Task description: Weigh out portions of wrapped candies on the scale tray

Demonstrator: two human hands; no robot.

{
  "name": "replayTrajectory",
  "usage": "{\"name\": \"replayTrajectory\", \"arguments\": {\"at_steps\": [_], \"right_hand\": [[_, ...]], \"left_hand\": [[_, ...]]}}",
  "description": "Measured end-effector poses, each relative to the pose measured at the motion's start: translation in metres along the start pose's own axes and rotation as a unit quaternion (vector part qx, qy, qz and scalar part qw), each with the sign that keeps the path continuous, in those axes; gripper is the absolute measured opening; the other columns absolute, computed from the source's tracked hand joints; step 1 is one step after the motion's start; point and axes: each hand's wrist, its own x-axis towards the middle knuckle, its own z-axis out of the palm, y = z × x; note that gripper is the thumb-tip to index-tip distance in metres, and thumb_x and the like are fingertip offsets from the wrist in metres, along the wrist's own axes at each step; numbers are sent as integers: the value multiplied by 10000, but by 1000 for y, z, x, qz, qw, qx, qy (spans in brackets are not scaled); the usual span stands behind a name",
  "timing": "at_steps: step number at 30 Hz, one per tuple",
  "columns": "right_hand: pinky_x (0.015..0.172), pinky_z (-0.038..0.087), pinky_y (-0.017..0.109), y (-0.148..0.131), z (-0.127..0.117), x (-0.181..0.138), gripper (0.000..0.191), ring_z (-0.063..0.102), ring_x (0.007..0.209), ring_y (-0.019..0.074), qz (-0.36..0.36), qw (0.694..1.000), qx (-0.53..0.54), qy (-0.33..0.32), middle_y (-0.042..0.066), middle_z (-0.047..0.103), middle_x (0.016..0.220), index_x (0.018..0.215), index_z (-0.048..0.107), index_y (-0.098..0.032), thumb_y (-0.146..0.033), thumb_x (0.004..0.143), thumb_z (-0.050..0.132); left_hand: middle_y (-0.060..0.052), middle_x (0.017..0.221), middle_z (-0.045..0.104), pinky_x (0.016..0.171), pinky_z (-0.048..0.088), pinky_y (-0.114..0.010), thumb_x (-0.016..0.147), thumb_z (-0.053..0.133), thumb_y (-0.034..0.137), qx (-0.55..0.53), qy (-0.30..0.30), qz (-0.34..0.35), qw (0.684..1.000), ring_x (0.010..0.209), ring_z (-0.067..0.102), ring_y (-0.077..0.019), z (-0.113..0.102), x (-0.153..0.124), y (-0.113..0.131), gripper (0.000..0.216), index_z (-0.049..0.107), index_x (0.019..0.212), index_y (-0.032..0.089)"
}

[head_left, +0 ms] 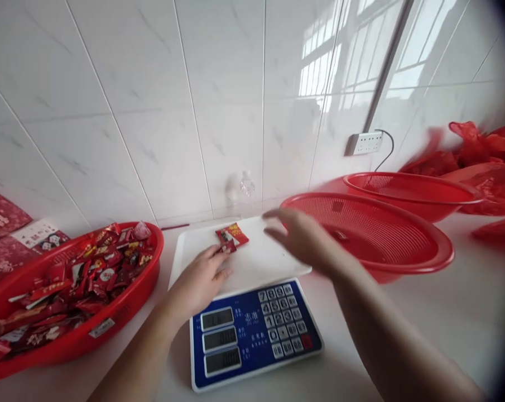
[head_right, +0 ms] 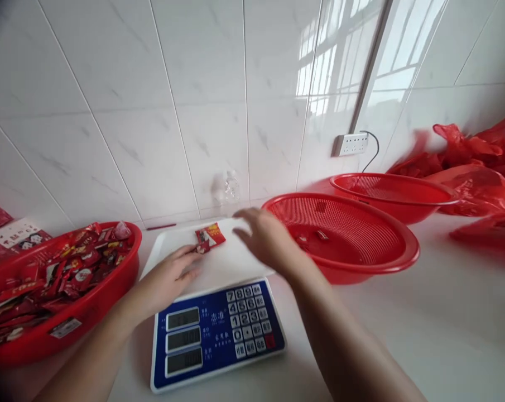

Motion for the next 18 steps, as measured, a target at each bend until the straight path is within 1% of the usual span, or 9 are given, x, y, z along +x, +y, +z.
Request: {"name": "replayTrajectory", "arguments": {"at_steps": [1,2,4,7,10,13,14,16,18], "right_hand": [[880,443,341,-10,10,-1,260,578,1010,207,-51,998,25,-32,80,650,1096,1081,619,-179,-236,829,591],[907,429,344,-18,20,-3,245,551,1065,210,-86,993,38,-65,76,636,1133,1072,624,-194,-215,831,587],[904,427,335,-30,36,-6,228,545,1079,202,-132,982,55,-125,69,633,1137,1075,625,-213,-196,869,529],[860,432,329,-36,48,-11,244,572,1026,206,-128,975,53,-175,74,655,1077,1096,612,-207,-196,887,486],[790,434,322,-37,52,-14,197,596,947,216,-98,977,34,-187,75,670,995,1015,620,-196,-210,877,480],[751,423,308,-41,55,-15,166,589,900,211,-82,980,22,-178,83,657,938,916,618,-180,-151,827,481],[748,419,300,-42,56,-15,186,581,897,205,-80,981,26,-172,85,648,934,904,617,-179,-113,793,483],[731,413,276,-42,55,-13,292,570,871,182,-74,984,45,-153,74,633,929,903,614,-185,-25,710,466],[708,407,258,-37,47,-10,375,564,832,163,-68,989,57,-115,60,625,906,891,615,-191,30,650,431]], "left_hand": [[-65,1315,522,1061,328,-367,873,462,292,-24,-3,5,1000,1218,474,-214,-1,0,2,344,595,1184,228],[-57,1290,545,1048,344,-359,876,459,280,-51,-9,9,999,1196,495,-207,-3,1,6,328,606,1166,236],[-38,1248,584,1016,379,-337,886,445,269,-102,-31,17,994,1156,526,-192,-6,0,13,312,618,1145,254],[-19,1177,634,953,423,-302,883,444,250,-141,-49,17,989,1083,570,-179,-12,-2,23,308,636,1122,267],[-13,1066,681,850,467,-284,874,448,259,-142,-41,-8,989,970,617,-179,-15,-4,27,283,664,1057,262],[-11,970,699,779,477,-276,866,449,286,-125,-12,-28,992,891,633,-179,-17,-5,25,252,672,977,247],[-10,939,700,768,476,-275,864,449,293,-117,4,-33,993,869,635,-178,-17,-4,24,240,669,944,241],[-2,885,697,750,471,-268,863,447,310,-100,43,-41,993,833,635,-172,-20,-4,21,218,649,880,231],[5,865,689,741,465,-258,865,448,334,-85,84,-43,992,830,632,-167,-23,-4,19,202,620,844,229]]}}
